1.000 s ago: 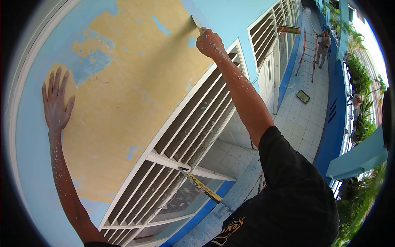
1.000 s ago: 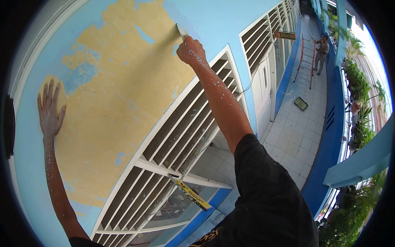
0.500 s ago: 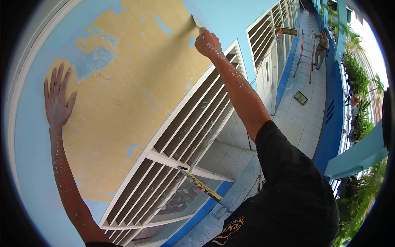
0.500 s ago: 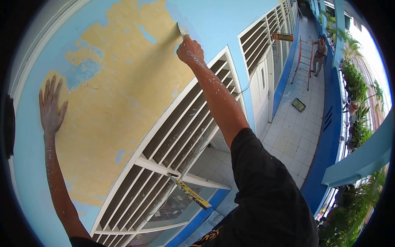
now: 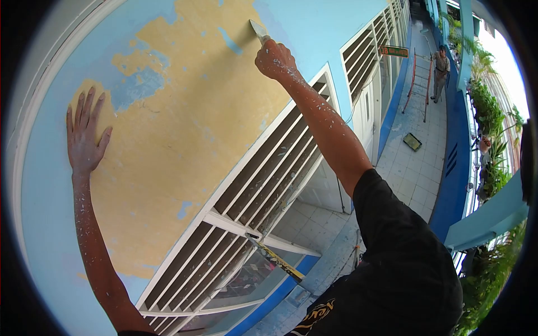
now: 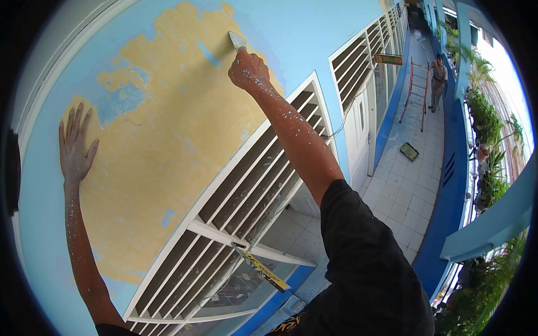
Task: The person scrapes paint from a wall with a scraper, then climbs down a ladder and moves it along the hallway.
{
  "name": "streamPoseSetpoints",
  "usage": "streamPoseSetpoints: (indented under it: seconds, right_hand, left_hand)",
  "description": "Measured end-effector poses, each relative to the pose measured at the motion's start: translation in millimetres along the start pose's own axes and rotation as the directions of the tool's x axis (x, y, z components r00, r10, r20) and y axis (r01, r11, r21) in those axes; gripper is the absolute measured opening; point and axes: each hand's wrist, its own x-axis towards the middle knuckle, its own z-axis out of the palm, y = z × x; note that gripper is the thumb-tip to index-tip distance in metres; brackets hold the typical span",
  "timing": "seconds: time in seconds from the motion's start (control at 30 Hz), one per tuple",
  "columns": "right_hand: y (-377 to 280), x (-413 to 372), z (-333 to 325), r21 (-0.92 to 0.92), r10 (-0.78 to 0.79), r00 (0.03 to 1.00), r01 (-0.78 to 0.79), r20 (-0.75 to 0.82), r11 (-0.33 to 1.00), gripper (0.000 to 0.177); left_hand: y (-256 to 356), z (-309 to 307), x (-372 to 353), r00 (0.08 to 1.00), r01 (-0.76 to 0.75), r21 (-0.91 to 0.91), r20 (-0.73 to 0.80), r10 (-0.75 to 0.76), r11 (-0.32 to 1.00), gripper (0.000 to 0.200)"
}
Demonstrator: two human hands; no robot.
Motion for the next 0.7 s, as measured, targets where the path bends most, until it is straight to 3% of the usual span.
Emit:
streamPoseSetpoints:
  seconds: [0.1,0.23,0.37,0.4,0.5,0.63,0.7]
  right_hand:
    - [1,32,-5,0.063,0.080,0.997,-0.080,0.000,0.995,0.042]
    - [-12,25,-10,-0.040,-0.058,0.998,0.058,0.006,0.997,0.042]
    - [-19,46,-23,0.127,0.084,0.995,-0.091,0.058,0.988,0.041]
    - [-22,49,-23,0.049,0.056,0.994,-0.061,0.099,0.997,0.044]
    - [-17,48,-5,-0.088,-0.104,0.986,0.093,-0.131,0.992,0.045]
    - [-7,90,-14,0.028,0.078,0.997,-0.078,-0.005,0.997,0.042]
    - [-2,84,-5,-0.042,-0.087,0.989,0.082,-0.122,0.996,0.042]
  left_hand:
    - [6,-9,2,1.000,-0.012,-0.021,-0.020,0.011,1.000,0.080]
    - [4,-6,2,1.000,0.003,-0.035,-0.018,-0.004,0.999,0.080]
    - [3,-12,1,1.000,-0.010,-0.020,0.001,0.010,1.000,0.081]
    - [5,-11,3,1.000,-0.003,-0.022,-0.003,0.003,1.000,0.081]
    - [2,-5,0,0.999,-0.011,-0.049,-0.031,0.010,0.999,0.080]
    - [2,-8,2,1.000,-0.006,-0.025,-0.021,0.005,1.000,0.079]
    - [5,-11,2,1.000,0.008,-0.042,0.000,-0.008,0.999,0.079]
